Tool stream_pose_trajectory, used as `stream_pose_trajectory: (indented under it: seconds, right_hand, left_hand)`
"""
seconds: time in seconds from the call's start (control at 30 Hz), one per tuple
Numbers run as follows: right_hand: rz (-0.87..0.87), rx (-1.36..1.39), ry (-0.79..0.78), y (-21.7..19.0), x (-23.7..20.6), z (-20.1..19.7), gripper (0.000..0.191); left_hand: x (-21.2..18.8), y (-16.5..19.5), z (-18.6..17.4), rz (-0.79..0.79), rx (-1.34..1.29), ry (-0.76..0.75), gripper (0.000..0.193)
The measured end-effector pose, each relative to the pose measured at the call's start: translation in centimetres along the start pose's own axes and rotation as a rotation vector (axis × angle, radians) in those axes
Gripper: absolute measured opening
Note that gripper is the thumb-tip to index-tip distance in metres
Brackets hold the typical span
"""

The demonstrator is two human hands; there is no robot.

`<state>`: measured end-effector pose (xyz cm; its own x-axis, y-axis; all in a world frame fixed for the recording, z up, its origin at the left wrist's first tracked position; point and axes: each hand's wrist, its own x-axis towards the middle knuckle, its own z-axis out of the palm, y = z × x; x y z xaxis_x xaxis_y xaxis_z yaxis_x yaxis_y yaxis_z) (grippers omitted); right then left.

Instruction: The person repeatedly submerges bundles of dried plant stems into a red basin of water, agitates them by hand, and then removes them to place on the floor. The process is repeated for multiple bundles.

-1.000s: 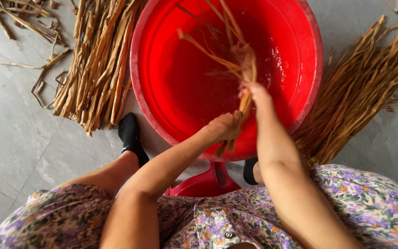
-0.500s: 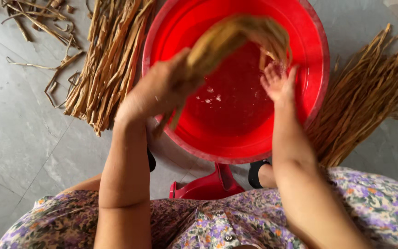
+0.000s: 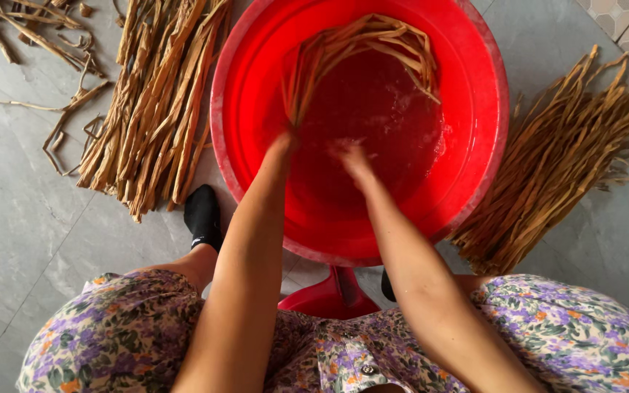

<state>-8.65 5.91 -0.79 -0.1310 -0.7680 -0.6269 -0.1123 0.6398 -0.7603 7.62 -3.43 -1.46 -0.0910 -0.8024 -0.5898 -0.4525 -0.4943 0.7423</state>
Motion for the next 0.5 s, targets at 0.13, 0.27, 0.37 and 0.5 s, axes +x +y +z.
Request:
stream_pose_trajectory:
  seconds: [0.13,0.27,0.37,0.5]
  right_hand:
    - [0.129,0.13,0.402,1.1,0.0,-3.2,0.042]
    - [0.289,0.234,0.4,2.4,-0.3,-1.9,0.049]
    - [0.214,0.279,0.116,2.1,-1.1,0.1,0.061]
    - [0.343,0.025,-0.024,0.3,-1.4,0.2,0.079]
  left_hand:
    - [-1.3,0.7,0.9,0.12,0.218,0.275,0.035]
    - [-3.9,-1.3,4.0,-0.133,0.343,-0.026,0.035]
    - [-3.6,-3.1,5.4,-0.192,0.301,-0.202,0.035]
    - [-4.2,-2.7,7.6,-0.142,0.252,-0.519,0.036]
